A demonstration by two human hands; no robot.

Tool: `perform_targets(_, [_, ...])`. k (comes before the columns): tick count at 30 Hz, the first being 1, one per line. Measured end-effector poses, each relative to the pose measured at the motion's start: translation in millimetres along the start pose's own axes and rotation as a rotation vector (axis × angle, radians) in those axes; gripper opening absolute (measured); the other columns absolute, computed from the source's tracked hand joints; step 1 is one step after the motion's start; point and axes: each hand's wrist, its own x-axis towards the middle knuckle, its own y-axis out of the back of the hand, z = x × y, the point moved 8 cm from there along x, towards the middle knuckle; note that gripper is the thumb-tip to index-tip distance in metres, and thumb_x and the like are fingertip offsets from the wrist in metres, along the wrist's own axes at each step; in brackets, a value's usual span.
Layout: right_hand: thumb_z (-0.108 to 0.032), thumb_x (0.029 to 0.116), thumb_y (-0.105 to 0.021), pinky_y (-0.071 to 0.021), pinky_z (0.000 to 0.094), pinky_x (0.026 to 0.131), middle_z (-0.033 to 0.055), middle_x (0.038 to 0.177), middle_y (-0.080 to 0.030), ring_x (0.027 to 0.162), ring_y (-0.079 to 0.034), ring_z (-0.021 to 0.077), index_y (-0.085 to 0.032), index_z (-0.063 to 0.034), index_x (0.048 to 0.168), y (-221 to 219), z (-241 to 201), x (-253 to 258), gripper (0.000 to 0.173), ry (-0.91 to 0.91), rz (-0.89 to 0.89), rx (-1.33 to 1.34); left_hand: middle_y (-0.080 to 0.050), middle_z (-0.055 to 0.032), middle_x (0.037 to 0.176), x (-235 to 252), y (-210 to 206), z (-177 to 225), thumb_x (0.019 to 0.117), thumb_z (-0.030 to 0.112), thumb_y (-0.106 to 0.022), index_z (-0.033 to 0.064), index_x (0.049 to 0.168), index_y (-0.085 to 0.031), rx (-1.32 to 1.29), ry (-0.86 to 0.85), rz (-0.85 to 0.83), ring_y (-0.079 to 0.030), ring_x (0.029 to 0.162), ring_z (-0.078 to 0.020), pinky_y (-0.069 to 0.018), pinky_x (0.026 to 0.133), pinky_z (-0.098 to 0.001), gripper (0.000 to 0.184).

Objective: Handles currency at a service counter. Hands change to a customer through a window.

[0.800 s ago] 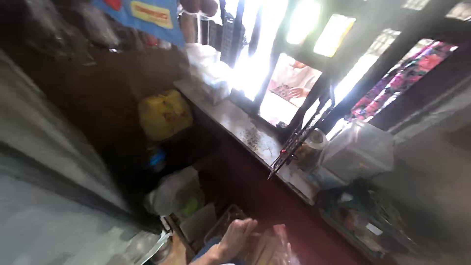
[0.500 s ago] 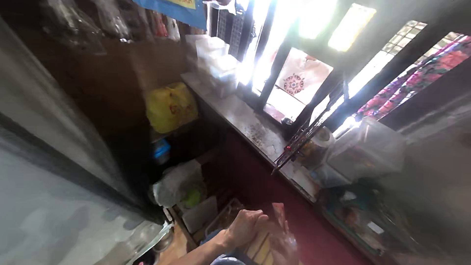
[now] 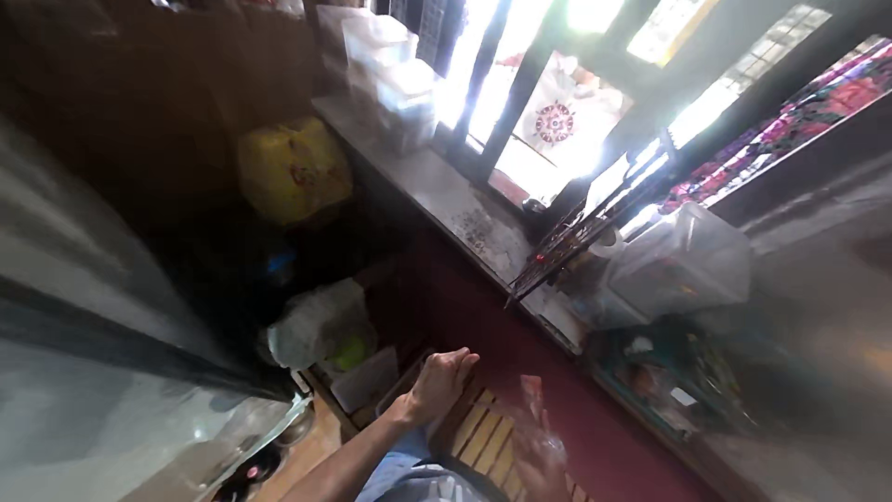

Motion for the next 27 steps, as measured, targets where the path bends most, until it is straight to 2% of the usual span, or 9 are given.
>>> perform_targets(2, [-0.029,0.1119,-0.028,-0.0509,0.0183,0.052,-0.0035,0.073,-0.067,0.053,-0.058,0.0026,-0.065,-0.0174,0.111,-6,1,-3,0.039,0.002,0.010,-0.042,-0.055,-0.0140,0.062,0,4,-5,0.1092,0.026,-0.043,-0.0049,0.080,-0.062,-0.007,0.041,0.009,-0.058,0.057,-0.0254,-0.0491,0.056,-0.0396,0.046])
perform_targets(5, [-0.031,0.1119,-0.029,-0.0501,0.0177,0.052,-0.0041,0.068,-0.066,0.051,-0.056,0.0023,-0.068,-0.0170,0.105,-14,6,-3,0.042,-0.004,-0.011,-0.073,-0.054,-0.0130,0.061,-1,9,-12,0.1088,0.025,-0.043,-0.0043,0.080,-0.062,0.002,0.030,0.058,-0.058,0.056,-0.0244,-0.0489,0.055,-0.0385,0.046])
perform_targets(8, [-0.031,0.1116,-0.030,-0.0526,0.0184,0.055,-0.0025,0.078,-0.071,0.056,-0.060,0.0029,-0.068,-0.0175,0.109,-19,10,-4,0.040,-0.014,-0.039,-0.070,-0.055,-0.0139,0.063,-5,9,-20,0.1091,0.025,-0.043,-0.0047,0.081,-0.062,-0.006,0.064,0.082,-0.058,0.057,-0.0256,-0.0499,0.056,-0.0399,0.045])
perform_targets(12, [-0.032,0.1115,-0.033,-0.0505,0.0160,0.051,-0.0045,0.070,-0.068,0.049,-0.056,0.0008,-0.070,-0.0172,0.110,-38,10,3,0.040,-0.004,-0.140,-0.134,-0.056,-0.0131,0.067,0,17,-28,0.1100,0.025,-0.042,-0.0057,0.088,-0.063,-0.072,0.166,0.148,-0.059,0.061,-0.0236,-0.0515,0.061,-0.0392,0.043])
perform_targets(14, [-0.024,0.1091,-0.040,-0.0529,0.0165,0.051,-0.0037,0.085,-0.073,0.053,-0.059,0.0011,-0.068,-0.0176,0.121,-40,8,-2,0.031,0.029,-0.197,-0.213,-0.060,-0.0130,0.074,-5,16,-25,0.1102,0.021,-0.041,-0.0073,0.096,-0.064,-0.132,0.170,0.169,-0.061,0.068,-0.0205,-0.0538,0.068,-0.0360,0.039])
perform_targets(16, [-0.016,0.1095,-0.034,-0.0582,0.0202,0.056,-0.0030,0.098,-0.073,0.062,-0.066,0.0042,-0.062,-0.0185,0.125,-38,7,-12,0.032,0.059,-0.093,-0.285,-0.063,-0.0130,0.079,-14,11,-21,0.1090,0.016,-0.042,-0.0076,0.101,-0.063,-0.170,0.127,0.215,-0.063,0.073,-0.0181,-0.0552,0.071,-0.0332,0.033])
perform_targets(18, [-0.020,0.1105,-0.038,-0.0612,0.0234,0.063,-0.0022,0.108,-0.073,0.074,-0.071,0.0072,-0.062,-0.0191,0.127,-48,6,-7,0.029,0.062,-0.129,-0.283,-0.066,-0.0141,0.082,-5,15,-16,0.1093,0.016,-0.042,-0.0065,0.105,-0.062,-0.166,0.074,0.265,-0.066,0.073,-0.0187,-0.0568,0.071,-0.0341,0.030])
perform_targets(23, [-0.027,0.1101,-0.042,-0.0565,0.0206,0.055,-0.0054,0.066,-0.064,0.053,-0.060,0.0035,-0.069,-0.0154,0.093,-43,13,-4,0.034,-0.009,-0.094,-0.223,-0.067,-0.0117,0.083,-6,10,-7,0.1084,0.015,-0.046,-0.0034,0.108,-0.064,-0.146,0.027,0.291,-0.065,0.070,-0.0149,-0.0564,0.069,-0.0294,0.026])
perform_targets(27, [-0.033,0.1111,-0.037,-0.0570,0.0205,0.058,-0.0046,0.069,-0.066,0.057,-0.062,0.0036,-0.070,-0.0156,0.097,-52,17,0,0.040,-0.052,-0.143,-0.205,-0.070,-0.0116,0.088,0,9,1,0.1068,0.013,-0.049,-0.0029,0.107,-0.066,-0.119,-0.050,0.276,-0.067,0.075,-0.0130,-0.0572,0.073,-0.0261,0.023])
